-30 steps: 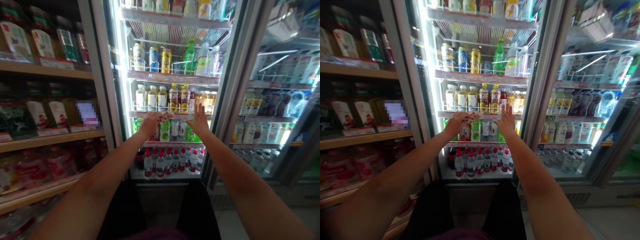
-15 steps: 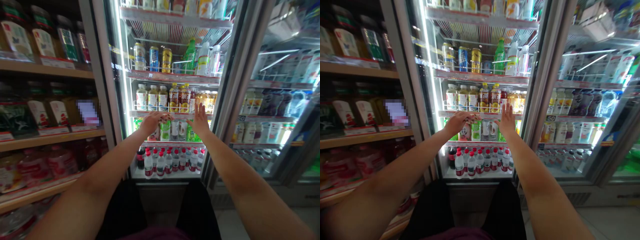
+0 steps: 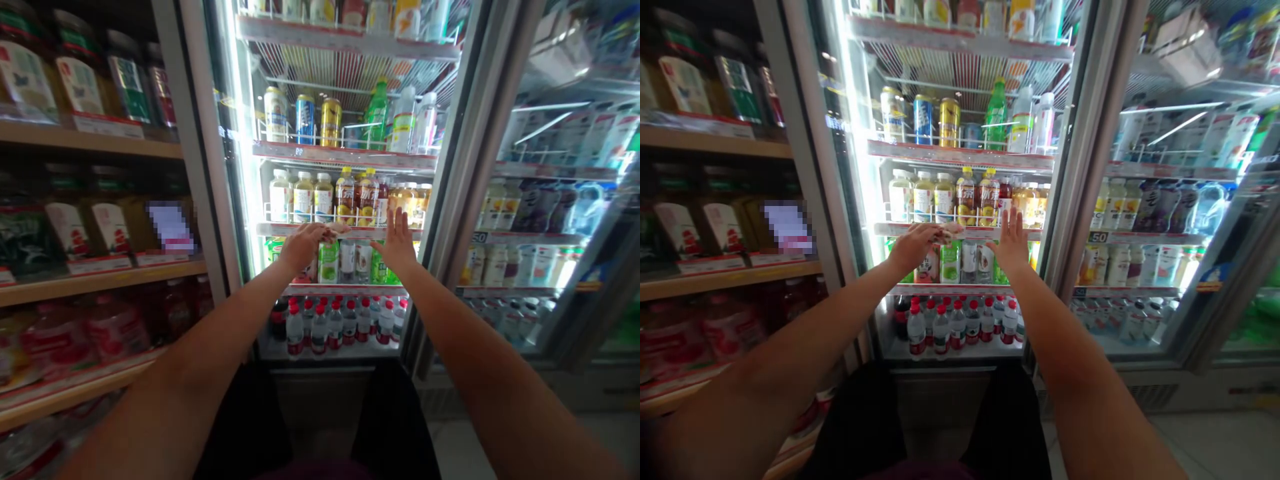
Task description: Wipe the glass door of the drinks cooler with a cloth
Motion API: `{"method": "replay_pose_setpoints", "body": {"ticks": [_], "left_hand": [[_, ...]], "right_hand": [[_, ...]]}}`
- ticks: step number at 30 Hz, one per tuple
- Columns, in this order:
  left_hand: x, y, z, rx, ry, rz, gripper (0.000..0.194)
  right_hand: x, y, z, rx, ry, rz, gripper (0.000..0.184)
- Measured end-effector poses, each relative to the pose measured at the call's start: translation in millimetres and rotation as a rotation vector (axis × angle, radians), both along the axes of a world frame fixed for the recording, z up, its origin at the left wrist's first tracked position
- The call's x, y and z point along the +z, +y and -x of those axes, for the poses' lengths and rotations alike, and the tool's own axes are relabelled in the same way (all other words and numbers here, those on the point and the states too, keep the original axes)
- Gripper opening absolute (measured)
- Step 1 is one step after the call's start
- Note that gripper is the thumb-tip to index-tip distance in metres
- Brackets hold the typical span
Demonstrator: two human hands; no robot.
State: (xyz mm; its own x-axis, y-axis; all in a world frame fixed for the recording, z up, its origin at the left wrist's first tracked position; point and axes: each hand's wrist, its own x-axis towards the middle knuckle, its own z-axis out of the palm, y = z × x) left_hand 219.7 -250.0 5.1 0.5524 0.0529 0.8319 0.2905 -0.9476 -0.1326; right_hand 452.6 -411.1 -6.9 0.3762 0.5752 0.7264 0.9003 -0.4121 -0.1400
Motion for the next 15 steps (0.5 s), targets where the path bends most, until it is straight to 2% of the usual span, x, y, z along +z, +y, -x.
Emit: {"method": "replay_pose_setpoints", "body": {"ticks": [3, 9, 15], "left_hand": [[9.9, 2.6, 0.7, 0.071, -0.076, 0.009, 0.035], [7.5, 2.9, 0.5, 0.073, 0.014, -0.023, 0.031], [14.1, 0.0, 2.6, 0.129, -0.082, -0.035, 0.029]], "right_hand": [[0.7, -0.3, 0.6, -0.005, 0.01, 0.003, 0.113], [5.7, -3.8, 8.4, -0.035, 0.046, 0.027, 0.112], [3.2, -2.7, 6.4, -0.03, 0.042, 0.025, 0.11]]}}
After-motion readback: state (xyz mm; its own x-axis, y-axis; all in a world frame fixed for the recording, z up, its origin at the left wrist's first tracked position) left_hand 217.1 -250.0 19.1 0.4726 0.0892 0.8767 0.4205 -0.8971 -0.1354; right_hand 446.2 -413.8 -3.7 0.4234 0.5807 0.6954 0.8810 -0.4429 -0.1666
